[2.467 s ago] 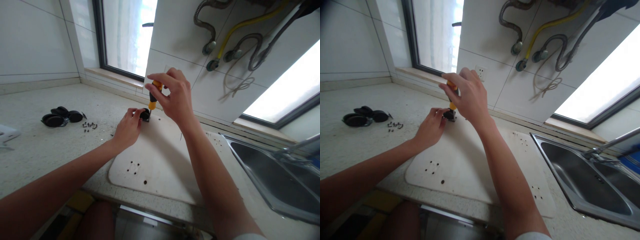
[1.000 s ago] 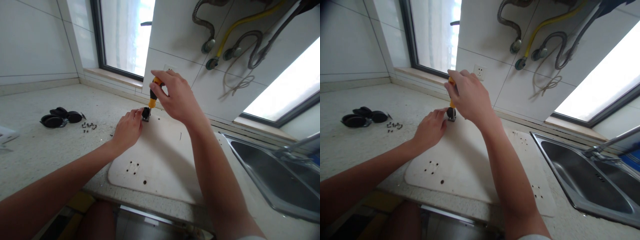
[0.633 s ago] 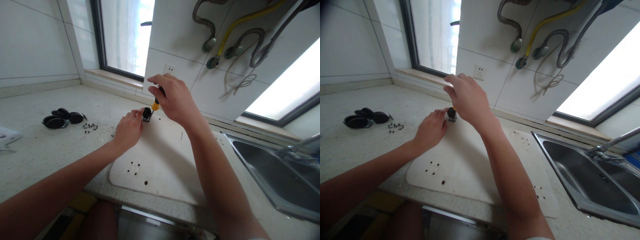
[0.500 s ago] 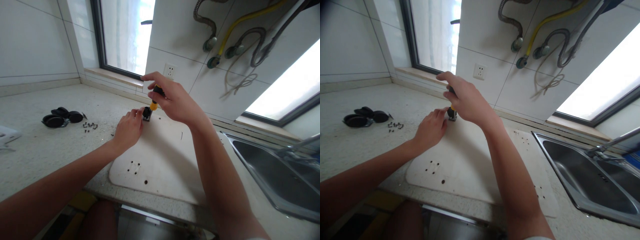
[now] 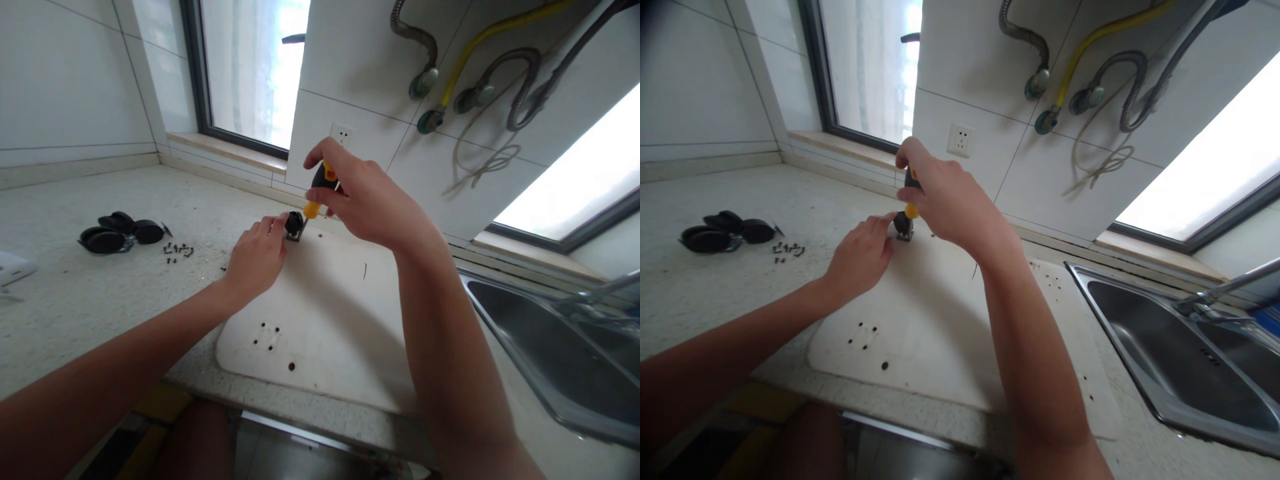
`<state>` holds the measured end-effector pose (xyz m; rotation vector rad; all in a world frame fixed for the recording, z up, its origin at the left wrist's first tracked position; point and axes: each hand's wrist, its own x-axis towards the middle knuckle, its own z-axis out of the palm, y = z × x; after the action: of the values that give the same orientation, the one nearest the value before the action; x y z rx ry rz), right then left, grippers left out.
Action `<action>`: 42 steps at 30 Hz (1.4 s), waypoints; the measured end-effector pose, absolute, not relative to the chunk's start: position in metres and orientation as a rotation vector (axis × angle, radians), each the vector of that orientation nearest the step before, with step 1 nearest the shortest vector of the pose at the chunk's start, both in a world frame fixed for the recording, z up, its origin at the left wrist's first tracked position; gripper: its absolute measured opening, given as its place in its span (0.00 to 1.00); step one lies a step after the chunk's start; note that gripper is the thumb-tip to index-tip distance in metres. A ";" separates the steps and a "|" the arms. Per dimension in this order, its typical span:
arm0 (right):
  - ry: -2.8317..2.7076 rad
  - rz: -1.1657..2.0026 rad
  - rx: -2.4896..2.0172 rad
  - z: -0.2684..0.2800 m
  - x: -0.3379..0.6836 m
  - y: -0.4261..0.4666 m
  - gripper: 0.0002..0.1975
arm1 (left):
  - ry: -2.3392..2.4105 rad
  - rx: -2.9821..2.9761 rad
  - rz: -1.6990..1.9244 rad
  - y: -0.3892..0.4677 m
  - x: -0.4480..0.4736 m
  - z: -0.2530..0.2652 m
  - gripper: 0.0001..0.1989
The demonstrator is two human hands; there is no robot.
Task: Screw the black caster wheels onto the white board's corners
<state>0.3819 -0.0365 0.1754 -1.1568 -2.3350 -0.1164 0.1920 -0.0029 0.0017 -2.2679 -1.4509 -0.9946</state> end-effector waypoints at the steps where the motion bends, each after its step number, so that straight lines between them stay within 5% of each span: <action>1: -2.284 -0.162 -1.196 0.174 0.381 -0.033 0.09 | -1.455 -2.272 -0.999 -0.003 0.192 0.002 0.26; 6: -2.131 -0.290 -1.183 0.165 0.371 -0.026 0.11 | -1.478 -2.265 -1.018 -0.004 0.192 0.003 0.27; 13: -2.419 0.003 -1.090 0.186 0.381 -0.047 0.11 | -1.500 -2.283 -1.032 -0.003 0.193 0.003 0.27; 21: -2.112 -0.281 -1.145 0.162 0.380 -0.011 0.14 | -1.510 -2.259 -1.014 -0.006 0.194 0.004 0.27; 30: -2.359 -0.010 -0.999 0.181 0.391 -0.026 0.16 | -1.520 -2.275 -1.037 -0.005 0.194 0.003 0.28; 42: -2.027 -0.151 -1.175 0.170 0.374 -0.021 0.15 | -1.521 -2.283 -1.017 -0.005 0.193 0.003 0.29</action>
<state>0.3740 -0.0210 0.1704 -1.1752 -2.0275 -0.1511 0.1933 -0.0049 0.0031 -2.2826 -1.5212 -1.0170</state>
